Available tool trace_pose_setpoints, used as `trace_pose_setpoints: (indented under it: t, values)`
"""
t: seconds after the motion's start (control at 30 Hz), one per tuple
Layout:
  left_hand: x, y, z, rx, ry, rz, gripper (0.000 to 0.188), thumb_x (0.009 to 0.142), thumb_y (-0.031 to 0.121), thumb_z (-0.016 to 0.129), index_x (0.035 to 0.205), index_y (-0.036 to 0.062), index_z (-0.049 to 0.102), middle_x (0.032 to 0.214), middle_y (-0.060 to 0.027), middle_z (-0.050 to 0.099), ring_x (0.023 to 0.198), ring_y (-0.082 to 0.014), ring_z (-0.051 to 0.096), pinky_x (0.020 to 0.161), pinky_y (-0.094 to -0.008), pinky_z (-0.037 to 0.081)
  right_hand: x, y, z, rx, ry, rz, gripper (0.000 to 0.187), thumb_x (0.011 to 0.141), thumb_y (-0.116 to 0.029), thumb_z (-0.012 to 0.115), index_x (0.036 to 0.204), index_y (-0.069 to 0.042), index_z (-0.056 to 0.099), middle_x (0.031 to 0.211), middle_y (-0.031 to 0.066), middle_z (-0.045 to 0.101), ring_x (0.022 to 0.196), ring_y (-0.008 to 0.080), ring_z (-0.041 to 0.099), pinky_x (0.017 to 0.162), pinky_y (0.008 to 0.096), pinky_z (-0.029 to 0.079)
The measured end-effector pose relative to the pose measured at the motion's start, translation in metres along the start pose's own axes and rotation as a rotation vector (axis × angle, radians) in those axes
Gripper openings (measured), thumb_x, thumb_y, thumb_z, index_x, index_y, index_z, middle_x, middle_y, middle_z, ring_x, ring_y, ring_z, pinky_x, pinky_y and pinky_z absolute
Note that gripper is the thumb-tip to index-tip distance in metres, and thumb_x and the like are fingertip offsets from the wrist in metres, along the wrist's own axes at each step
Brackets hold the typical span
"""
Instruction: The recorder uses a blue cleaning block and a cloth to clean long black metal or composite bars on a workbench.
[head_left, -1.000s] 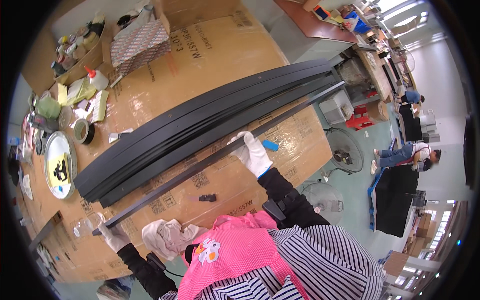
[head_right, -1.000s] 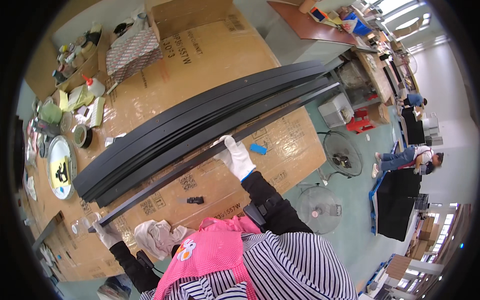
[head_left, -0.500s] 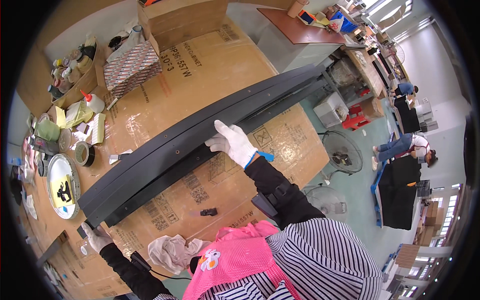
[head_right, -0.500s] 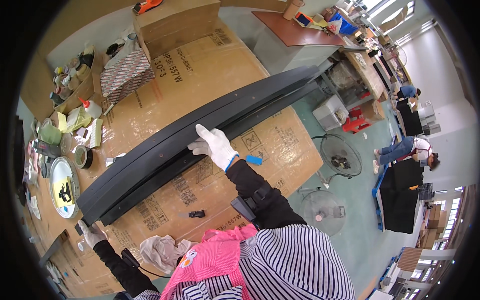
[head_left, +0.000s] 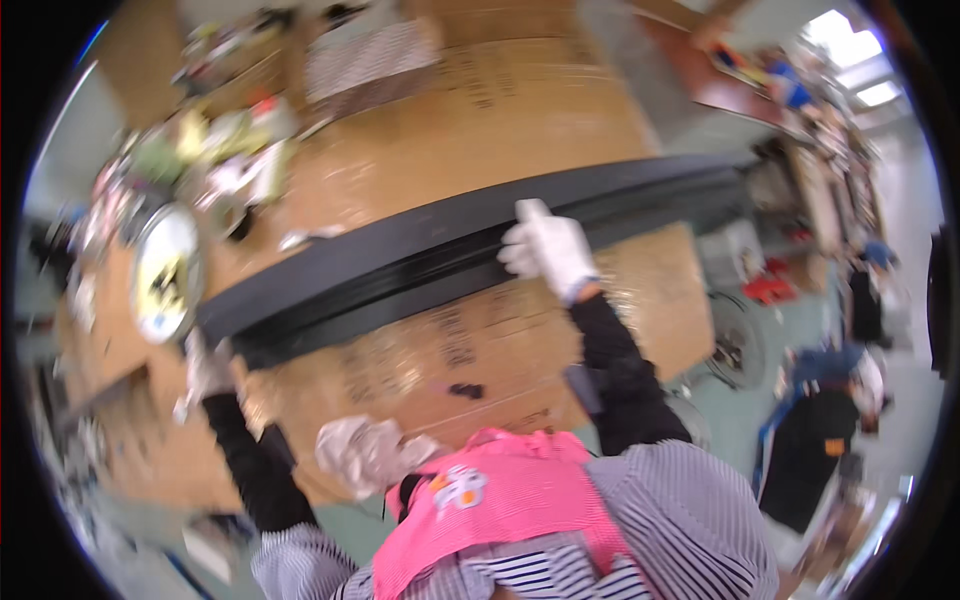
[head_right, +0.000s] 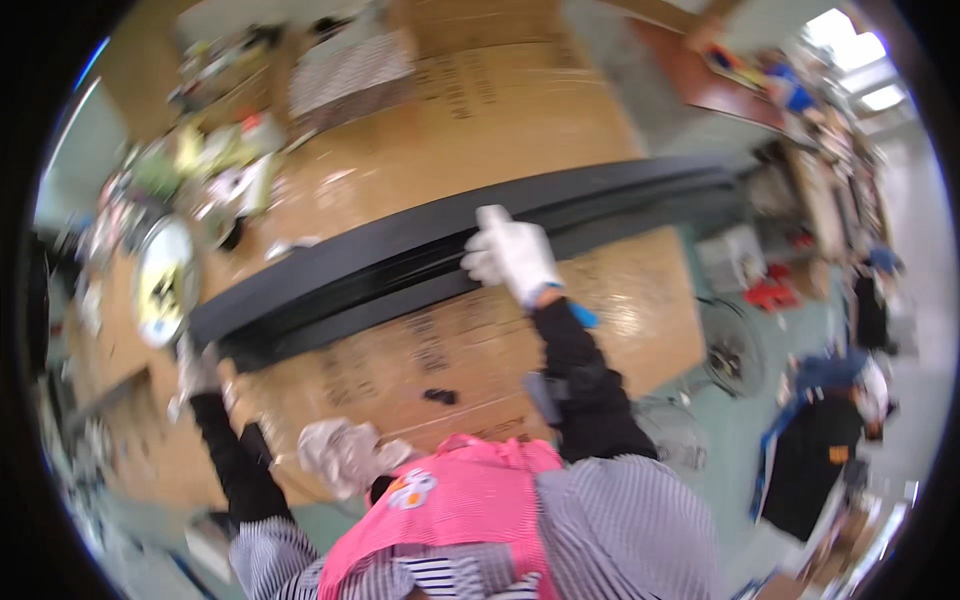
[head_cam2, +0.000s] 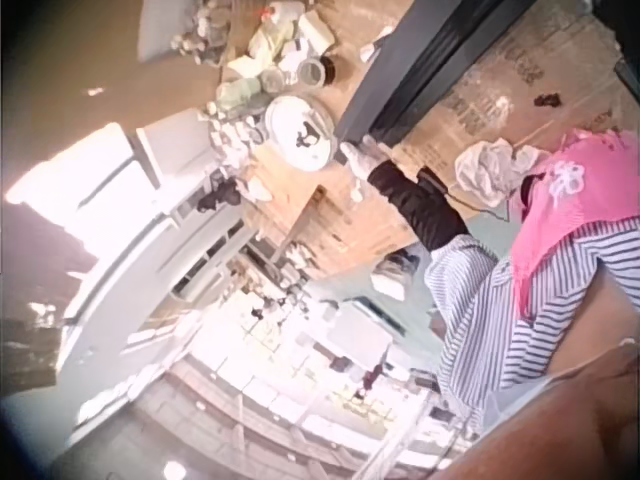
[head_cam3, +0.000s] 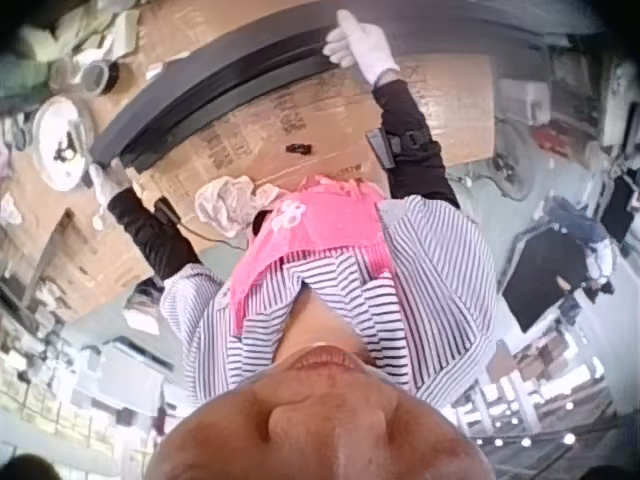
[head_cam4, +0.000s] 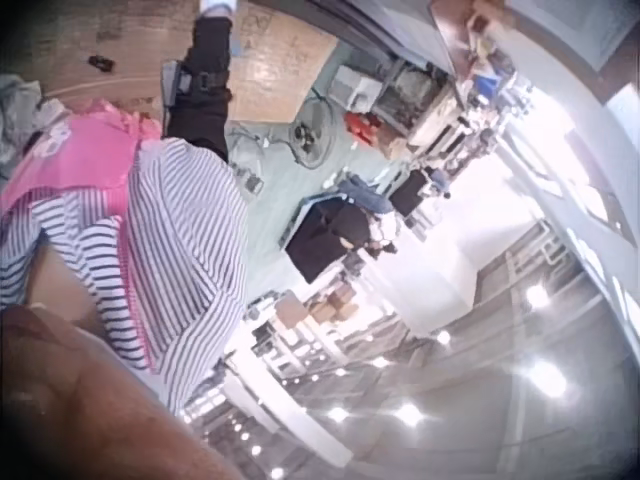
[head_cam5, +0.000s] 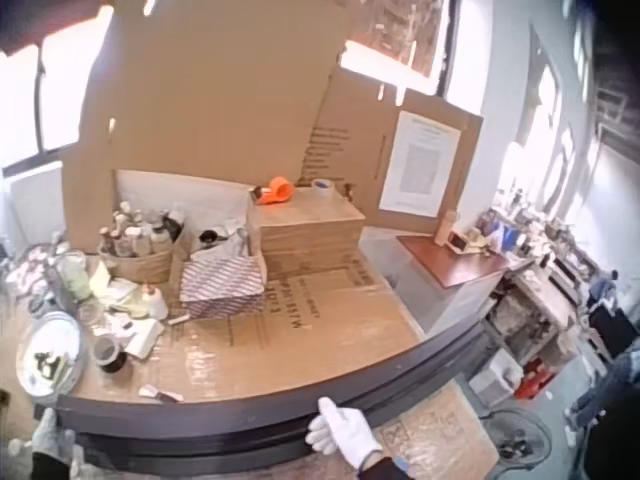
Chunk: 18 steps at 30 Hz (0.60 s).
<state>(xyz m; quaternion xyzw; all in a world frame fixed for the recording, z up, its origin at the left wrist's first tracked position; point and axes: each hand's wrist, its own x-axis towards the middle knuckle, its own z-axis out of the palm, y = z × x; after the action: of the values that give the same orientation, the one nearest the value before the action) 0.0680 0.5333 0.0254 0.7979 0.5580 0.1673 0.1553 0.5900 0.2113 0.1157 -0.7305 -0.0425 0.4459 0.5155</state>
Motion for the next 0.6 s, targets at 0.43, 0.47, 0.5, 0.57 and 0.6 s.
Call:
trace_pose_setpoints:
  t: [0.43,0.47,0.5,0.57,0.6]
  values:
    - [0.023,0.068,0.02,-1.661,-0.062,-0.654,0.03,0.106,0.021,0.054,0.12,-0.0049,0.055,0.124,-0.0182,0.065,0.115,-0.0318,0.066,0.093,-0.0443,0.056,0.055,-0.019,0.029,-1.302,-0.014,-1.149,0.061,0.082,-0.041,0.08,0.133,-0.013,0.062,0.134,0.008,0.063,0.132,0.0304,0.052,0.122,0.0516,0.026]
    - [0.023,0.069,0.013,-1.625,-0.093,-0.676,0.03,0.108,0.02,0.049,0.125,-0.0045,0.054,0.131,-0.0213,0.062,0.12,-0.0349,0.063,0.093,-0.0461,0.057,0.058,-0.021,0.037,-1.291,-0.117,-1.112,0.056,0.081,-0.037,0.081,0.129,-0.012,0.064,0.13,0.0086,0.065,0.128,0.031,0.054,0.12,0.0495,0.031]
    - [0.021,0.066,0.006,-1.63,-0.177,-0.625,0.03,0.107,0.021,0.049,0.124,-0.0038,0.054,0.129,-0.0223,0.063,0.118,-0.035,0.065,0.092,-0.0443,0.057,0.06,-0.023,0.044,-1.288,-0.138,-1.125,0.056,0.081,-0.037,0.081,0.129,-0.012,0.064,0.13,0.0086,0.065,0.128,0.031,0.054,0.12,0.0495,0.031]
    - [0.02,0.061,-0.008,-1.547,-0.236,-0.681,0.031,0.106,0.022,0.05,0.121,-0.0039,0.057,0.116,-0.0227,0.07,0.102,-0.0337,0.072,0.077,-0.0399,0.061,0.062,-0.029,0.054,-1.203,-0.212,-1.031,0.047,0.079,-0.028,0.082,0.119,-0.01,0.065,0.121,0.0098,0.066,0.12,0.0327,0.058,0.11,0.0443,0.041]
    - [0.021,0.072,-0.012,-1.553,-0.235,-0.688,0.031,0.106,0.022,0.05,0.121,-0.0039,0.057,0.116,-0.0227,0.07,0.102,-0.0337,0.072,0.077,-0.0399,0.061,0.064,-0.029,0.053,-1.182,-0.205,-1.112,0.043,0.077,-0.022,0.082,0.113,-0.008,0.064,0.117,0.0106,0.066,0.115,0.0339,0.059,0.101,0.0422,0.047]
